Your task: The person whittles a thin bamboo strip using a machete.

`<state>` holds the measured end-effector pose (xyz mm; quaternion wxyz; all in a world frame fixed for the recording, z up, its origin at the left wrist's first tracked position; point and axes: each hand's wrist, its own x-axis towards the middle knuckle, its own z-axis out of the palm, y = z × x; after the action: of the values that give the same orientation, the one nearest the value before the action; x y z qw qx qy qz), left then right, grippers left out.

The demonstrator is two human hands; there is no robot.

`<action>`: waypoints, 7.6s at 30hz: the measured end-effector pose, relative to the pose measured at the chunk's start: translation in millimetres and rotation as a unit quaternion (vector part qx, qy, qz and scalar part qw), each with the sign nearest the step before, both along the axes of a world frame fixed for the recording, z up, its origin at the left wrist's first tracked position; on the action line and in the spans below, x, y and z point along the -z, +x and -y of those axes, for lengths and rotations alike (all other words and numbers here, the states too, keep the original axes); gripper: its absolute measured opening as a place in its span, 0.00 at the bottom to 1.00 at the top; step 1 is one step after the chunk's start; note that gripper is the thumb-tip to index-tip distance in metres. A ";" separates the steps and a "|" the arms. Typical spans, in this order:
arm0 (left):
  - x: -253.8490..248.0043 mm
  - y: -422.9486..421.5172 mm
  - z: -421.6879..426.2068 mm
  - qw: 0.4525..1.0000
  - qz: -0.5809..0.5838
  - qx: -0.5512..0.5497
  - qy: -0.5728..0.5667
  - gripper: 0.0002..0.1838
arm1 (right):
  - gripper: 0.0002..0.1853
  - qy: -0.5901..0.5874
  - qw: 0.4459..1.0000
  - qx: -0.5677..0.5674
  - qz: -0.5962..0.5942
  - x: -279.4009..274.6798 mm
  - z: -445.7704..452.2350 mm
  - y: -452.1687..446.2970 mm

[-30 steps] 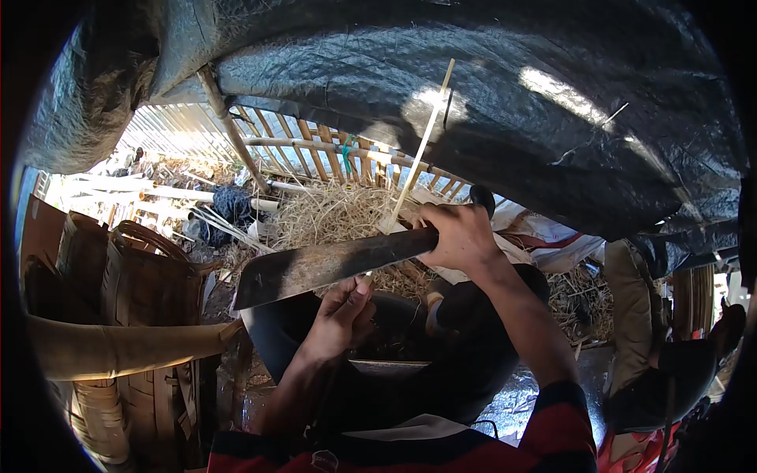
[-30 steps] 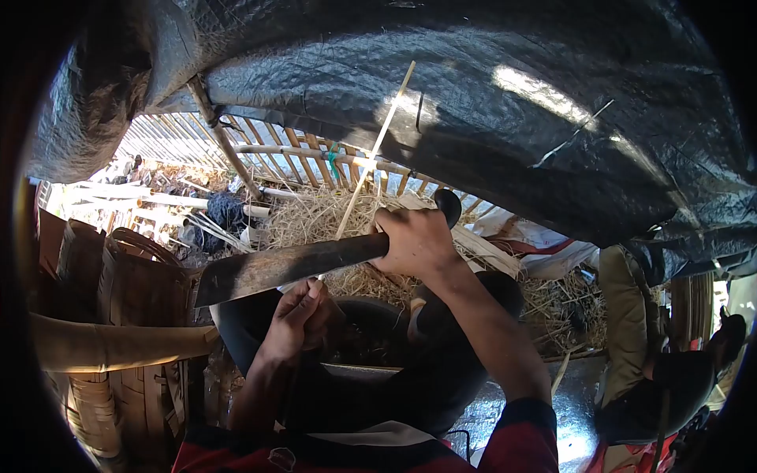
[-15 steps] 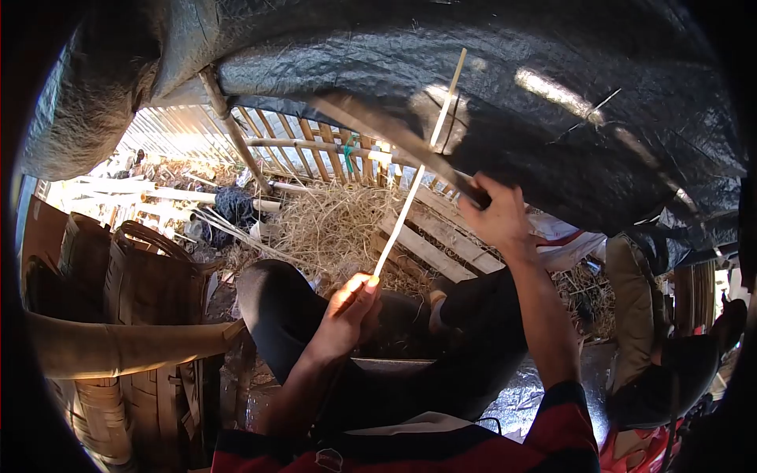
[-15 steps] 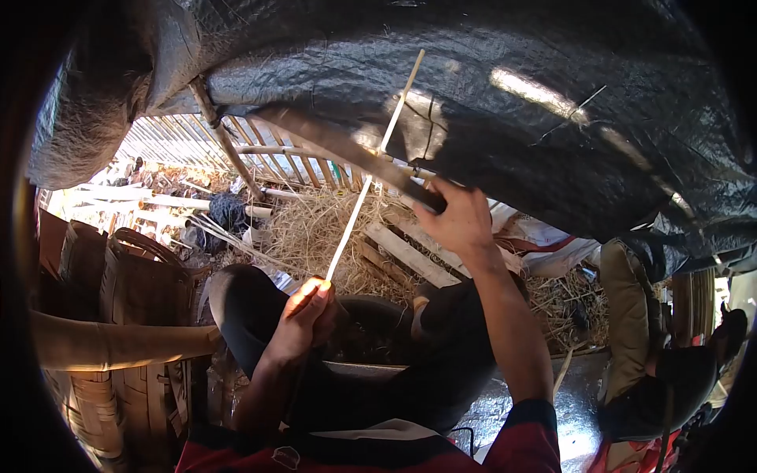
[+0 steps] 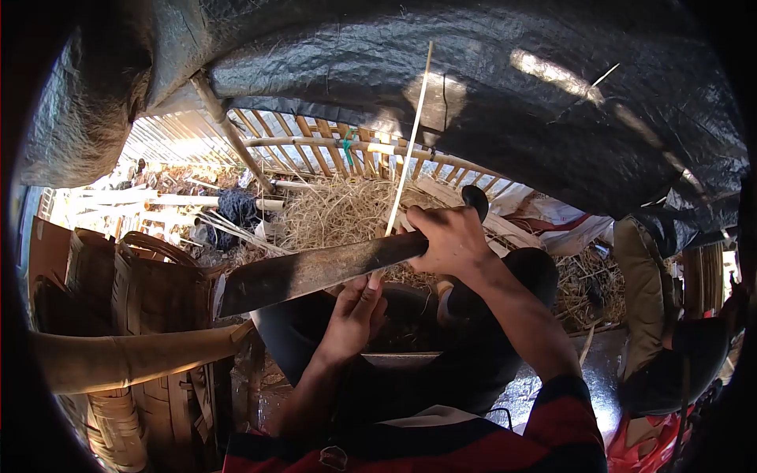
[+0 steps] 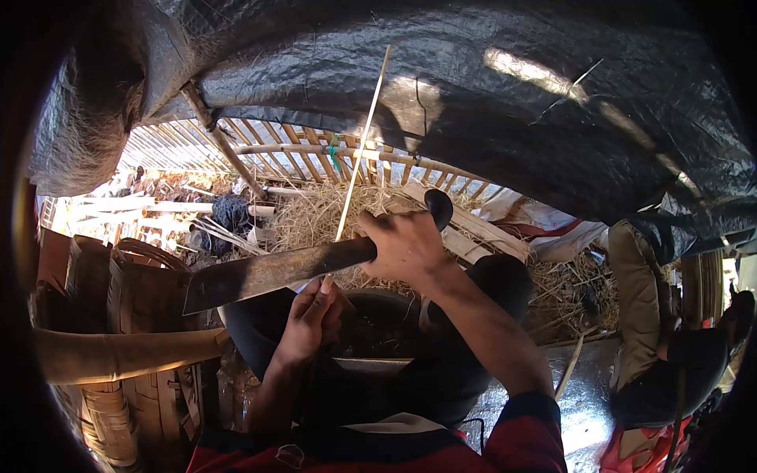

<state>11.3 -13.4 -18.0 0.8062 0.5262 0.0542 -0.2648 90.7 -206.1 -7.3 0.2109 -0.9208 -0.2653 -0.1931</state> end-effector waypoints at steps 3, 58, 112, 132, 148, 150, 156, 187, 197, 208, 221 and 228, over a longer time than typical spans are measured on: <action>-2.5 -1.0 -3.0 1.000 -0.013 -0.017 0.014 0.14 | 0.15 -0.044 0.999 0.019 -0.007 3.4 5.0 3.7; -14.1 2.8 -8.8 0.995 -0.076 0.042 -0.048 0.15 | 0.17 -0.012 0.997 0.074 0.033 -3.6 14.2 3.9; 18.1 -2.6 7.2 0.983 0.133 -0.054 0.112 0.11 | 0.16 0.037 0.999 0.009 0.013 8.8 4.4 -6.2; 5.3 -5.1 9.1 0.986 0.095 -0.053 0.124 0.11 | 0.20 -0.003 1.000 0.028 0.002 11.3 5.4 -1.0; 13.9 -5.8 10.5 0.981 0.111 -0.085 0.134 0.10 | 0.17 0.002 0.998 0.058 0.012 16.3 5.9 -3.0; 19.8 -5.9 11.3 0.977 0.112 -0.094 0.158 0.11 | 0.17 -0.016 0.999 0.048 -0.003 21.7 -3.4 -4.2; 27.6 -3.6 8.6 0.950 0.167 -0.106 0.243 0.10 | 0.18 -0.018 0.999 0.027 -0.011 27.0 -9.9 -0.2; 6.8 -3.8 4.6 0.975 0.096 -0.092 0.176 0.13 | 0.22 -0.029 0.997 0.061 -0.043 17.0 1.0 11.2; 5.4 -1.5 8.1 0.981 0.080 -0.086 0.157 0.12 | 0.16 0.024 0.998 0.060 -0.003 13.9 6.2 -2.1; 2.7 -2.2 8.0 0.971 0.058 -0.107 0.206 0.11 | 0.21 -0.071 0.995 0.043 -0.054 18.7 -6.8 5.1; 9.5 -3.4 7.5 0.989 0.087 -0.081 0.090 0.14 | 0.16 0.260 0.939 0.141 -0.178 17.0 26.6 15.7; 5.2 -6.4 3.6 0.980 0.117 -0.099 0.126 0.11 | 0.18 0.087 0.996 -0.001 0.021 22.1 8.7 -13.4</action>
<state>4.9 -17.0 -23.3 0.7564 0.6430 0.0439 -0.1117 77.3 -214.8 -29.5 0.2850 -0.8944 -0.2526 -0.2346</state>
